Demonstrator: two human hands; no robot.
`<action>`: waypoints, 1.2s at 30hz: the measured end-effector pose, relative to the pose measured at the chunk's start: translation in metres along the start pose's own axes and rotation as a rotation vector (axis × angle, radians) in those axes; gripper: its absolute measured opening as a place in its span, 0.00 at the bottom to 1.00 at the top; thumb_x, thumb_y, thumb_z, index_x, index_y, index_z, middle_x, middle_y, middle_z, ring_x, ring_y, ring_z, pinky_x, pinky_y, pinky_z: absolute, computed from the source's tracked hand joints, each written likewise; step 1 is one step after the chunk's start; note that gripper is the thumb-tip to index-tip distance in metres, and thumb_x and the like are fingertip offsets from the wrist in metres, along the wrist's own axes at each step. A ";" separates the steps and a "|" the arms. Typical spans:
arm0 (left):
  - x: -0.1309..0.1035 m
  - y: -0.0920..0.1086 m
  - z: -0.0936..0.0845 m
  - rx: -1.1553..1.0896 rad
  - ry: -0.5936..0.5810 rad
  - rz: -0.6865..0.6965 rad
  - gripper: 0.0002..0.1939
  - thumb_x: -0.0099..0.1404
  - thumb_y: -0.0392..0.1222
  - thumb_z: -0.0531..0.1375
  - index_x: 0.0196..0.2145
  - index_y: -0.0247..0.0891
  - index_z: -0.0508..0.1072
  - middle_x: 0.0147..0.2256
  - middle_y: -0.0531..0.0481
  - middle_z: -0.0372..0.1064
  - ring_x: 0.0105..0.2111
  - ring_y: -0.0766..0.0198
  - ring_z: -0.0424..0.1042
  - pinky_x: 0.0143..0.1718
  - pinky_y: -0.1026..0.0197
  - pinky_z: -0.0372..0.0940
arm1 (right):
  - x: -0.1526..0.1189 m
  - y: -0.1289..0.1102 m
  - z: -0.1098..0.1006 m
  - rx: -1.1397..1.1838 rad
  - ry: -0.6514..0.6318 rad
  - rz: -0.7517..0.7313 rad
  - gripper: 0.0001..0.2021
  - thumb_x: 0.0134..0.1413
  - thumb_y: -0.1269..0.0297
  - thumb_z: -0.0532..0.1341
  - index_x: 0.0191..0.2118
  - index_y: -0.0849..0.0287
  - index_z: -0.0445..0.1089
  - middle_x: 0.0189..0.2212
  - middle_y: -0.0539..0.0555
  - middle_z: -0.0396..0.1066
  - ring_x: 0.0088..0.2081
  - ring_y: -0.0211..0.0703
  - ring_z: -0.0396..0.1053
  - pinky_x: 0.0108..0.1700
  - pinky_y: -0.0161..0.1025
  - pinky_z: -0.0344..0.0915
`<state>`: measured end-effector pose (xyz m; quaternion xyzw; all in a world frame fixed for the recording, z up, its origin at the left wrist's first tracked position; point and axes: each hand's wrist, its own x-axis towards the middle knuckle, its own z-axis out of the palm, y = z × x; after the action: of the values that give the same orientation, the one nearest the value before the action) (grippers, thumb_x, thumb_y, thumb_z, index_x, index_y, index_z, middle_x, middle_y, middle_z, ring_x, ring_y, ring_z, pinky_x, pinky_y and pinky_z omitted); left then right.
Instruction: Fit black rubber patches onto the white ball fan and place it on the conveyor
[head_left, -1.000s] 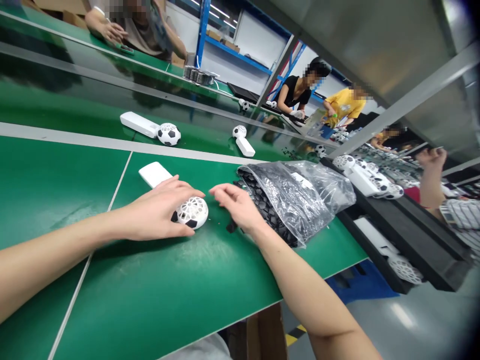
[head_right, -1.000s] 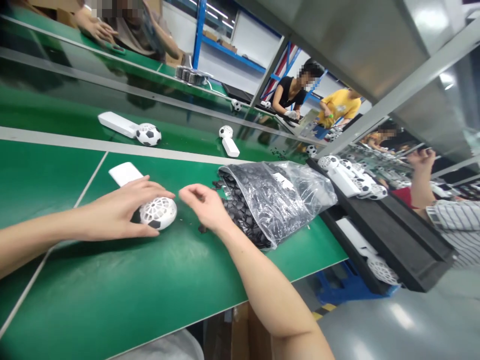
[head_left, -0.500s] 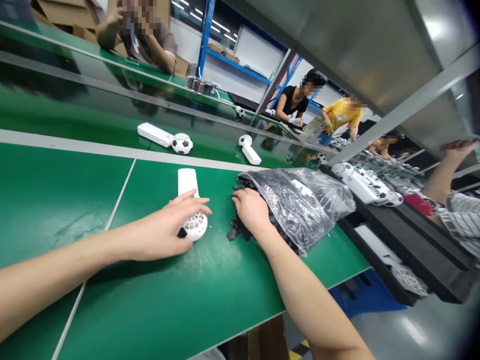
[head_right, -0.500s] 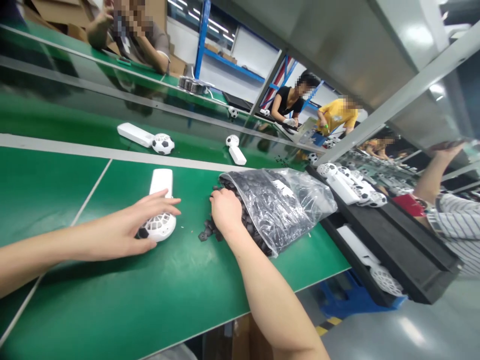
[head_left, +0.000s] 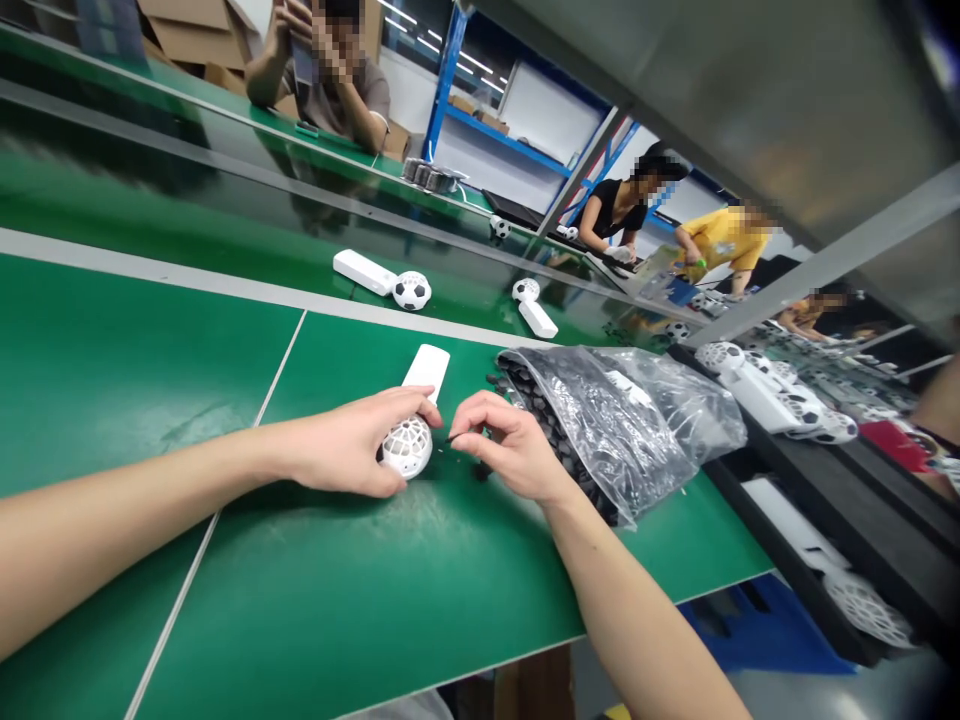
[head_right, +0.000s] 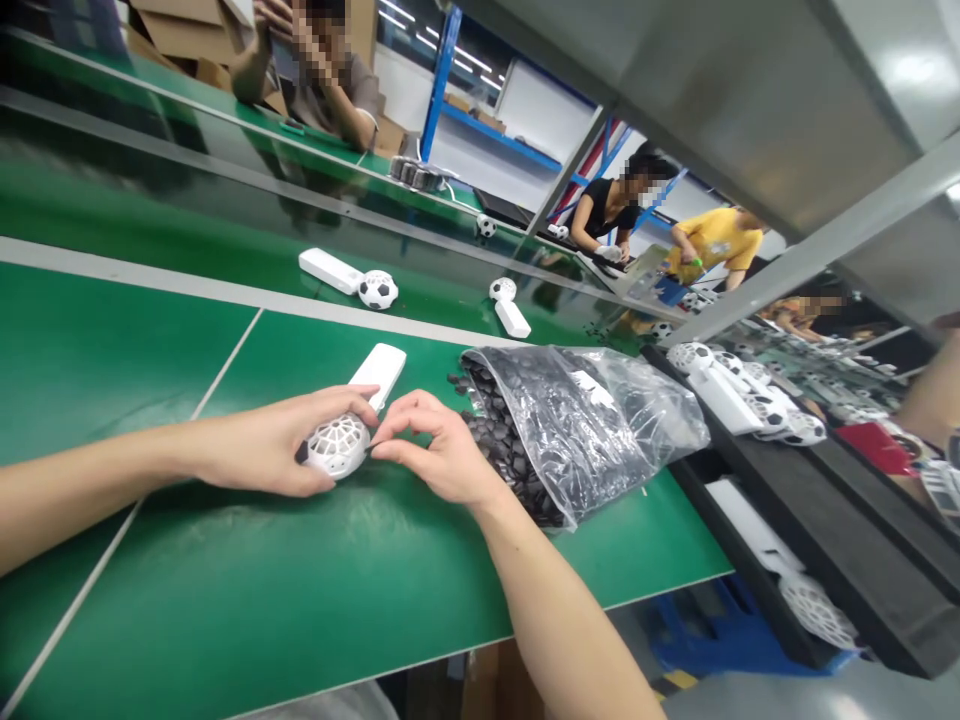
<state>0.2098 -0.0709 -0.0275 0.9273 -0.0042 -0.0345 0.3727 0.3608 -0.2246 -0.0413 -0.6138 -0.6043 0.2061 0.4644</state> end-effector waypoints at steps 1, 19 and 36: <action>0.000 0.000 0.000 -0.005 -0.005 -0.016 0.26 0.50 0.34 0.57 0.49 0.41 0.60 0.61 0.45 0.47 0.62 0.52 0.44 0.58 0.53 0.49 | -0.001 0.001 0.002 0.024 -0.023 -0.017 0.02 0.50 0.65 0.64 0.30 0.57 0.72 0.32 0.50 0.65 0.38 0.38 0.64 0.44 0.38 0.62; 0.004 -0.004 0.003 -0.113 0.007 0.071 0.29 0.53 0.38 0.59 0.51 0.40 0.54 0.54 0.45 0.52 0.55 0.54 0.53 0.52 0.56 0.56 | 0.000 0.000 0.031 0.000 0.070 0.065 0.15 0.42 0.65 0.68 0.33 0.56 0.60 0.38 0.51 0.54 0.41 0.41 0.56 0.43 0.38 0.61; 0.003 -0.002 0.012 -0.071 0.134 0.035 0.24 0.52 0.39 0.57 0.47 0.38 0.56 0.52 0.44 0.53 0.53 0.54 0.55 0.52 0.54 0.55 | 0.000 0.001 0.037 0.137 0.010 0.064 0.12 0.49 0.63 0.64 0.34 0.56 0.58 0.39 0.51 0.50 0.37 0.38 0.55 0.40 0.38 0.61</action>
<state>0.2119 -0.0774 -0.0378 0.9136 0.0060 0.0339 0.4052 0.3318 -0.2124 -0.0600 -0.6006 -0.5664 0.2586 0.5016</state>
